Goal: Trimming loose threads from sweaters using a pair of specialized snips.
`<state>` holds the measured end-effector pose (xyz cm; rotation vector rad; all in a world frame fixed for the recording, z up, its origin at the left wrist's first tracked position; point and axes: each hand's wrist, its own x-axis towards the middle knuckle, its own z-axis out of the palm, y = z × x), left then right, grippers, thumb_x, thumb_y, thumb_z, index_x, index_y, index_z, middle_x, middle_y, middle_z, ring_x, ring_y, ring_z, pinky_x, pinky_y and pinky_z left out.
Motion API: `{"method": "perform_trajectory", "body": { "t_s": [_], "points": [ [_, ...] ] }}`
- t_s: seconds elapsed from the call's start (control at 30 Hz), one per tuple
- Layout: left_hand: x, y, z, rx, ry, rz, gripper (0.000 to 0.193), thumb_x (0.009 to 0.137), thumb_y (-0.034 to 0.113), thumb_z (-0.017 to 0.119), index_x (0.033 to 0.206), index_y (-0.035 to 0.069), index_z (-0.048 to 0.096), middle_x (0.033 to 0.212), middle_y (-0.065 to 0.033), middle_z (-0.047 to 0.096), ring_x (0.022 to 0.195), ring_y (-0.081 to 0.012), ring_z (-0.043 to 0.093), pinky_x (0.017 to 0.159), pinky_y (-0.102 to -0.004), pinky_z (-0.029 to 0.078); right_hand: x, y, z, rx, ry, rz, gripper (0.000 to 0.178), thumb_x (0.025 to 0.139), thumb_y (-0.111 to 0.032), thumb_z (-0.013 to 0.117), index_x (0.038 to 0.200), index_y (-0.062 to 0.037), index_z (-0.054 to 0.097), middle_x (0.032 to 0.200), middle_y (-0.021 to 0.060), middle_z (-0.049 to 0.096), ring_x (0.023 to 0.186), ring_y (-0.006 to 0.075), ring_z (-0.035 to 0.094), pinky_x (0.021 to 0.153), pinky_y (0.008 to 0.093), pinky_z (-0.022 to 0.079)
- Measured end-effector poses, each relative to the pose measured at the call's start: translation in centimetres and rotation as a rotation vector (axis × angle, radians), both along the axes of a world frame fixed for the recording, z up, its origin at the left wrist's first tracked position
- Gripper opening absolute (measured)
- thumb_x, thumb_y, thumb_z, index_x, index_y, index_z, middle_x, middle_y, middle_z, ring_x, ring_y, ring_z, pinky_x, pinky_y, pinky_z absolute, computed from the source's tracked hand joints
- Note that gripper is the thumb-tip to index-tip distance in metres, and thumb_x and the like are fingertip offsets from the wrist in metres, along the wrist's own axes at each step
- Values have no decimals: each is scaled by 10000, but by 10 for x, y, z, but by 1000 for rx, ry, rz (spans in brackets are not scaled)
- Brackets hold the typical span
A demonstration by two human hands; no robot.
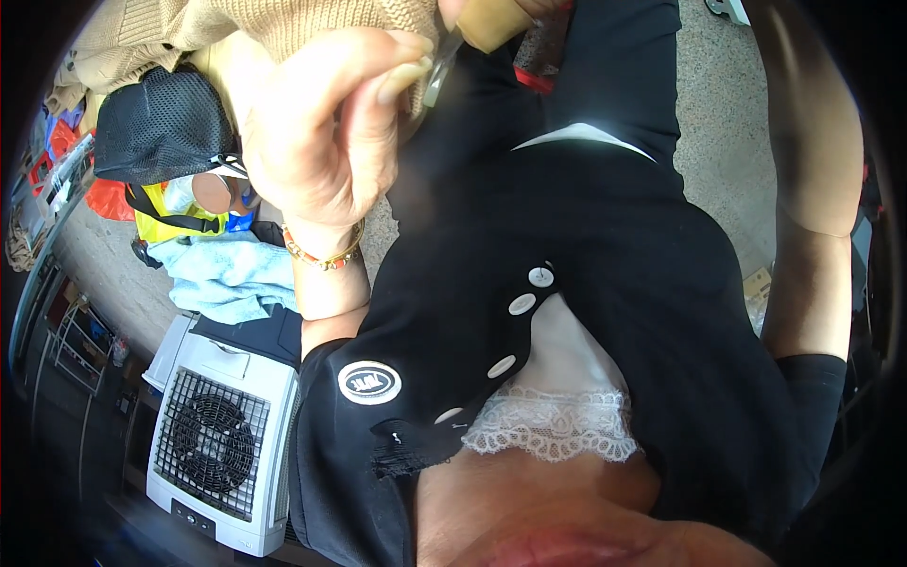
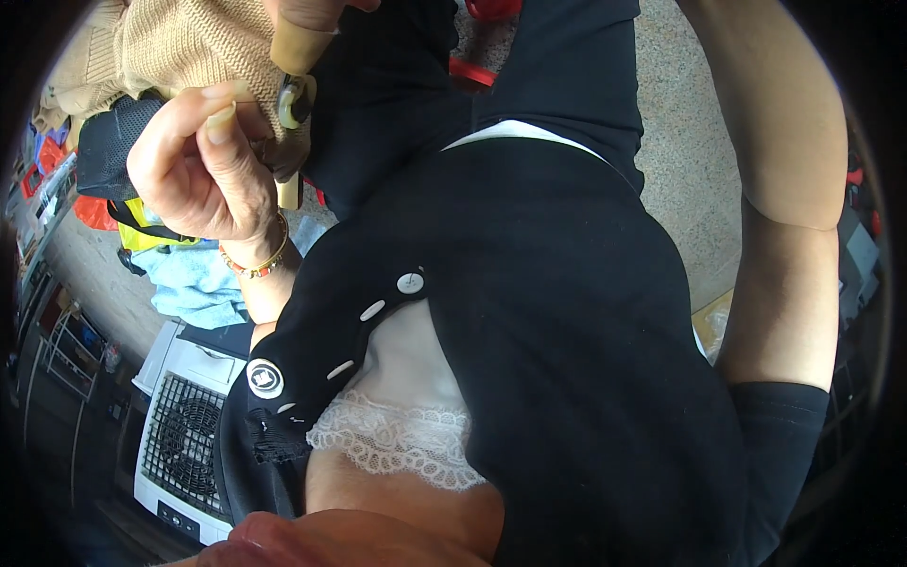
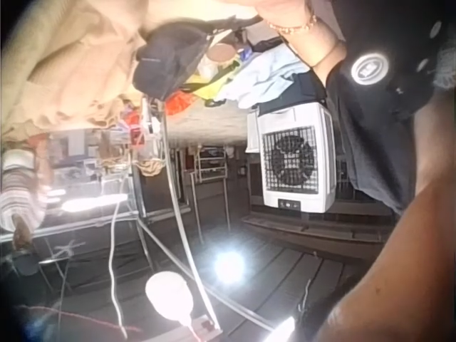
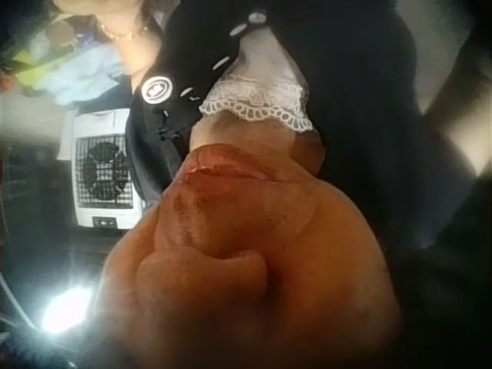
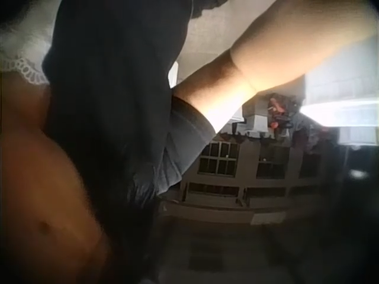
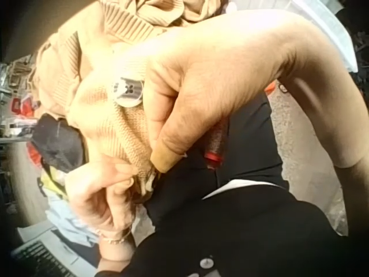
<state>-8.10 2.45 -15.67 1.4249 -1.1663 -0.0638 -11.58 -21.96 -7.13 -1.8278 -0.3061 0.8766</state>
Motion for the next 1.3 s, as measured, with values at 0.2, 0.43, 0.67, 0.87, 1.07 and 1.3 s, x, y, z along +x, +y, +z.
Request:
{"method": "perform_trajectory", "body": {
  "t_s": [0.2, 0.43, 0.67, 0.87, 1.07, 1.3],
  "points": [
    [1, 2, 1, 18, -20, -20, 52, 870, 7, 659, 915, -3, 682, 842, -86, 713, 699, -176, 678, 650, -248, 531, 7, 0, 3, 25, 45, 60, 156, 859, -135, 715, 805, 11, 727, 657, 2, 674, 541, 36, 563, 495, 193, 448],
    [-7, 17, 7, 138, -107, 138, 74, 842, 11, 684, 911, 27, 706, 855, -62, 721, 706, -177, 655, 671, -265, 506, -7, 38, 23, -333, 152, -248, 151, 859, -152, 720, 829, -6, 739, 655, 7, 673, 540, 52, 570, 494, 204, 447],
    [-26, 27, 14, 117, -60, 269, 69, 835, -6, 696, 903, 2, 701, 827, -76, 716, 729, -202, 652, 696, -282, 501, -18, 39, 17, -268, 56, -214, 124, 842, -134, 716, 838, -10, 731, 627, 26, 655, 523, 75, 567, 480, 248, 441],
    [-30, 31, 14, 119, -77, 349, 56, 840, -13, 694, 895, -3, 692, 827, -88, 717, 726, -195, 649, 686, -279, 495, -41, 38, 4, -270, -341, -260, 72, 787, -92, 700, 797, -22, 707, 572, 72, 603, 502, 161, 569, 482, 290, 444],
    [-33, 36, 14, 146, -43, 312, 61, 841, -32, 684, 898, -10, 685, 809, -88, 705, 706, -186, 635, 664, -268, 486, -46, 42, -9, -175, -545, -343, 100, 769, -80, 672, 696, -21, 640, 558, 108, 572, 502, 217, 564, 491, 318, 449],
    [-32, 32, 9, 93, 4, 321, 78, 887, -19, 646, 960, -43, 644, 826, -112, 656, 672, -154, 624, 617, -227, 476, -44, 42, -10, -260, -584, -300, 159, 757, -71, 661, 637, -22, 570, 542, 122, 531, 505, 245, 549, 502, 321, 448]
  ]
}}
